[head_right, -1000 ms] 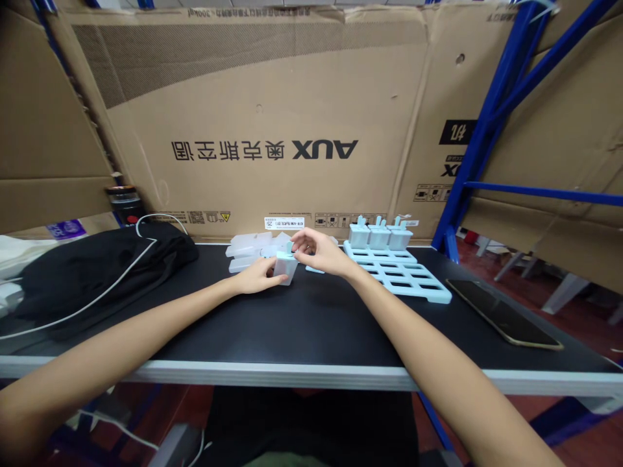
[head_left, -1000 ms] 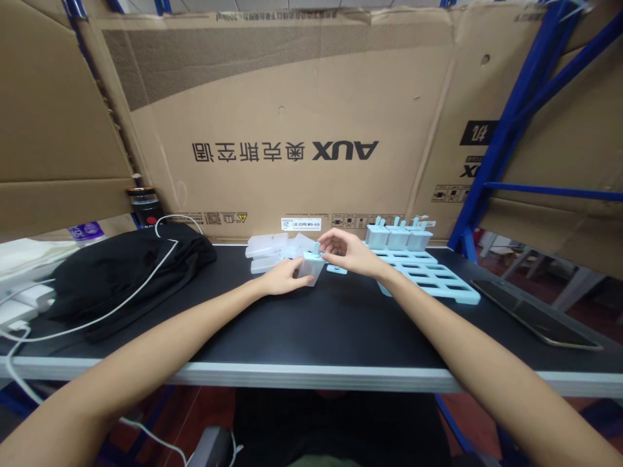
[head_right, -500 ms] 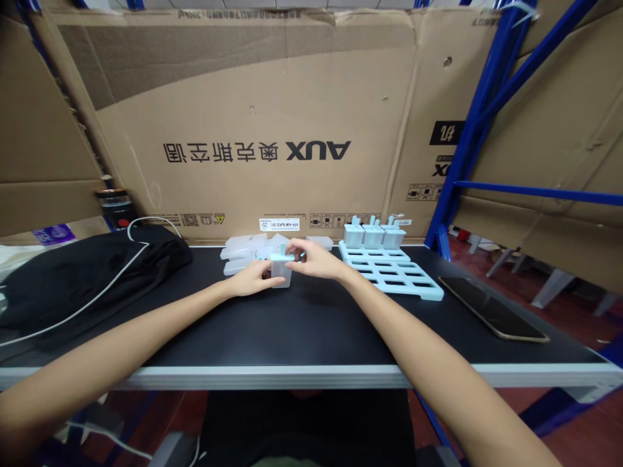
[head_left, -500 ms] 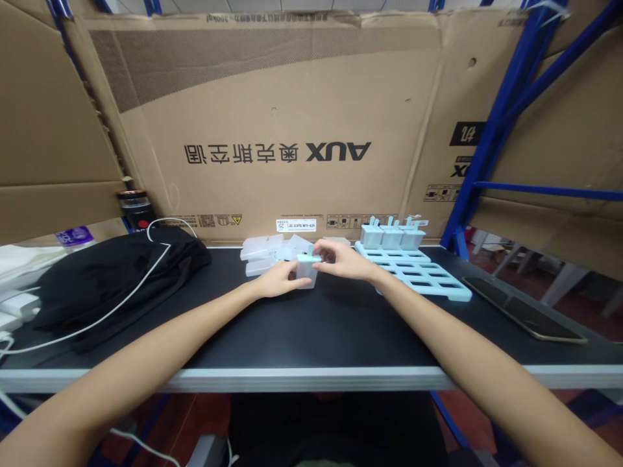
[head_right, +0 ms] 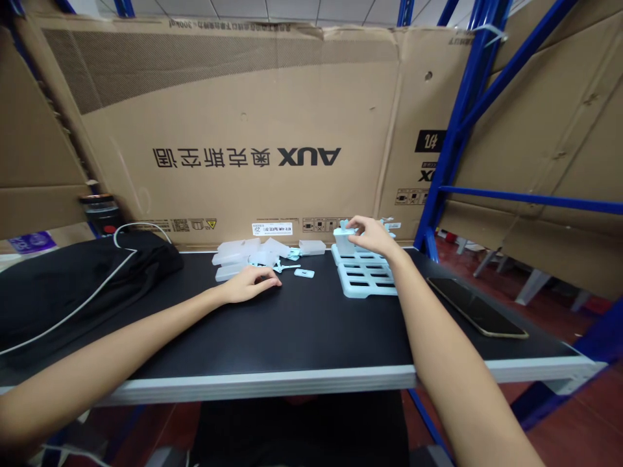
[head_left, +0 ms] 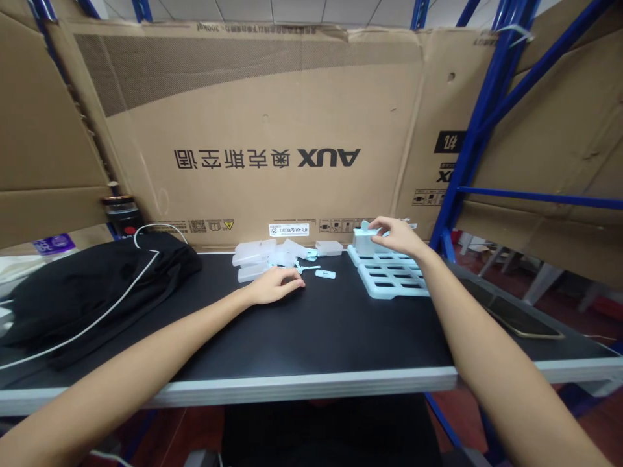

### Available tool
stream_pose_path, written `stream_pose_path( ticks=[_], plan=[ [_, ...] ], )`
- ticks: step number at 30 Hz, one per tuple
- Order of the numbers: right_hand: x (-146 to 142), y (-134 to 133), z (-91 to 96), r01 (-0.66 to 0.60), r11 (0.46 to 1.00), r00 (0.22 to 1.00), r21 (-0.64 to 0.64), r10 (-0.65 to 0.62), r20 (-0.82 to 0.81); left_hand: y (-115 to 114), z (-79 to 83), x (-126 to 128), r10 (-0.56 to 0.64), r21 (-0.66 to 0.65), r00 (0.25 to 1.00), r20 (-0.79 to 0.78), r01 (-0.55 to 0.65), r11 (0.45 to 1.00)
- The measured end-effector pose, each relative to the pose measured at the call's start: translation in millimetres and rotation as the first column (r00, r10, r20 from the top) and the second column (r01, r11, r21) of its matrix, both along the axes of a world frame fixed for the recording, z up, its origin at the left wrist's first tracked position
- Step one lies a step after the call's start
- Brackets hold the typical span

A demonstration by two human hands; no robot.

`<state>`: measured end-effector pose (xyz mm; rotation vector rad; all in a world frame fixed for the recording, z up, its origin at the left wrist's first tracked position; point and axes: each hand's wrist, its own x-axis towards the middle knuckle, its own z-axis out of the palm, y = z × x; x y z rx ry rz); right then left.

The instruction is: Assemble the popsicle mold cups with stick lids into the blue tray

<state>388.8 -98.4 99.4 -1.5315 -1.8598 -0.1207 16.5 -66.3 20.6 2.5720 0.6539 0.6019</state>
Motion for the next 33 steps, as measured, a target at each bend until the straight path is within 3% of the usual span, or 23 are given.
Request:
stream_pose_path(
  ticks=[7,17,24,30,33],
  plan=[
    [25.2,16.8,-24.8,0.100,0.995,0.995,0.004,-0.100,-0.024,-0.9,0.5,0.7,-0.013,0.055,1.000,-0.013,0.014,0.998],
    [25.3,25.3,-27.5,0.149,0.989,0.989,0.015,-0.149,0.022,-1.8,2.3,1.0,-0.046,0.087,0.999,-0.009,0.046,0.995],
    [25.3,25.1,-29.3,0.232,0.970,0.966,-0.075,-0.220,0.134,-0.3,-0.1,1.2,-0.050,0.106,0.999,-0.016,0.051,0.993],
    [16.8,20.6,-25.3,0.334,0.941,0.935,0.047,-0.338,0.112,0.3,-0.6,1.7,-0.063,0.131,0.998,-0.021,0.065,0.989],
    [8.6,15.1,-21.1,0.335,0.942,0.931,0.033,-0.336,0.139,-0.4,-0.4,2.4,-0.072,0.138,0.997,-0.018,0.073,0.988]
  ],
)
